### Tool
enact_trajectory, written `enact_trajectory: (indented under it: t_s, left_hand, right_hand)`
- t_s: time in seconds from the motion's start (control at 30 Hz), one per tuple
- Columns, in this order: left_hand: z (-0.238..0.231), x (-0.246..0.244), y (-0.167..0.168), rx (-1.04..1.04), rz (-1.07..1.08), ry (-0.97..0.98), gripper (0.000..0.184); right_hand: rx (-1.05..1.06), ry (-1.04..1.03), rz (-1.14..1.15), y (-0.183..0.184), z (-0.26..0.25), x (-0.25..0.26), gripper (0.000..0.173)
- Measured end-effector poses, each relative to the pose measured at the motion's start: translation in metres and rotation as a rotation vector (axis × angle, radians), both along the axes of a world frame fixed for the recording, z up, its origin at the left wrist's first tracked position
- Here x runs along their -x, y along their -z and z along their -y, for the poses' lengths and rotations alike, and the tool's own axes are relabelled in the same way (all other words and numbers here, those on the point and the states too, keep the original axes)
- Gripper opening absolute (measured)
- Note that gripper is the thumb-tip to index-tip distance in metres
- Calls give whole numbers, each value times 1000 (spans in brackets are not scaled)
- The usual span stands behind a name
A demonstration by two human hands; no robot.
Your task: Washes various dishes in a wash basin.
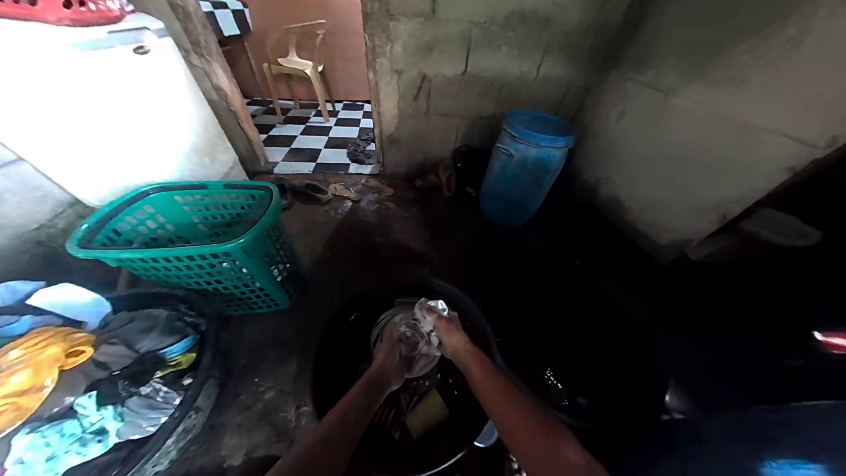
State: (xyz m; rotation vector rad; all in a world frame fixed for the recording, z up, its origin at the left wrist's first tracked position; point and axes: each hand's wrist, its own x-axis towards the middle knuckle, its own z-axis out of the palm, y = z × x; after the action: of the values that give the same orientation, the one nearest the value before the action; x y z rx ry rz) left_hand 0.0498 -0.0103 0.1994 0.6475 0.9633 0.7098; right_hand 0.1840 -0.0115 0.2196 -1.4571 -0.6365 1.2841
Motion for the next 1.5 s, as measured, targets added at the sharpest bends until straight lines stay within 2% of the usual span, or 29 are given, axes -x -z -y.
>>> enact_trajectory:
  t_s: [0.07, 0.1, 0.23, 0.33, 0.4, 0.47, 0.57, 0.7, 0.77, 0.87, 0.97, 1.03, 1.13, 1.27, 1.4, 1.5]
  left_hand:
    - [-6, 3, -2, -101, -321, 85, 54]
    - [-9, 6, -6, -150, -407, 122, 52]
    - [-23, 29, -29, -220, -456, 141, 40]
    - [-36, 41, -36, -216, -478, 79, 32]
    - [-41, 44, -34, -188, -511, 63, 31]
    - [-45, 48, -28, -188, -540, 73, 29]
    - [-50, 52, -23, -207, -570, 105, 28]
    - [-57, 55, -17, -202, -592, 116, 28]
    - [-59, 55, -15, -203, -588, 114, 28]
    - [-61, 55, -13, -223, -594, 129, 29]
    - [-62, 57, -13, -238, -612, 142, 29]
    - [-62, 58, -14, -242, -618, 152, 29]
    - [-59, 59, -17, -240, -612, 159, 28]
    - [-55, 62, -19, -234, -610, 186, 29]
    - [-52, 67, -16, -248, -629, 224, 28]
    - [-53, 73, -13, -269, -644, 260, 29]
  right_hand:
    - [78, -2, 44, 5, -13, -18, 28]
    - [89, 29, 99, 13, -19, -32, 27]
    - [139, 308, 455, 63, -28, -113, 37]
    - [336, 521, 570, 103, -17, -173, 51]
    - [488, 470, 703, 123, 4, -194, 53]
    - [558, 396, 843, 150, 22, -206, 47]
    - [640, 382, 825, 188, 35, -212, 41]
    - [726, 294, 867, 209, 46, -214, 41]
    - [756, 284, 927, 204, 42, -210, 43]
    - [587, 343, 972, 174, 23, -196, 46]
    - [335, 312, 804, 142, -8, -163, 46]
    - [267, 152, 638, 133, -21, -131, 42]
    - [351, -202, 343, 146, -24, -78, 43]
    - [577, -564, 418, 199, 2, -13, 51]
    - [680, -680, 513, 243, 41, 15, 55]
    - [662, -664, 524, 243, 47, 15, 53]
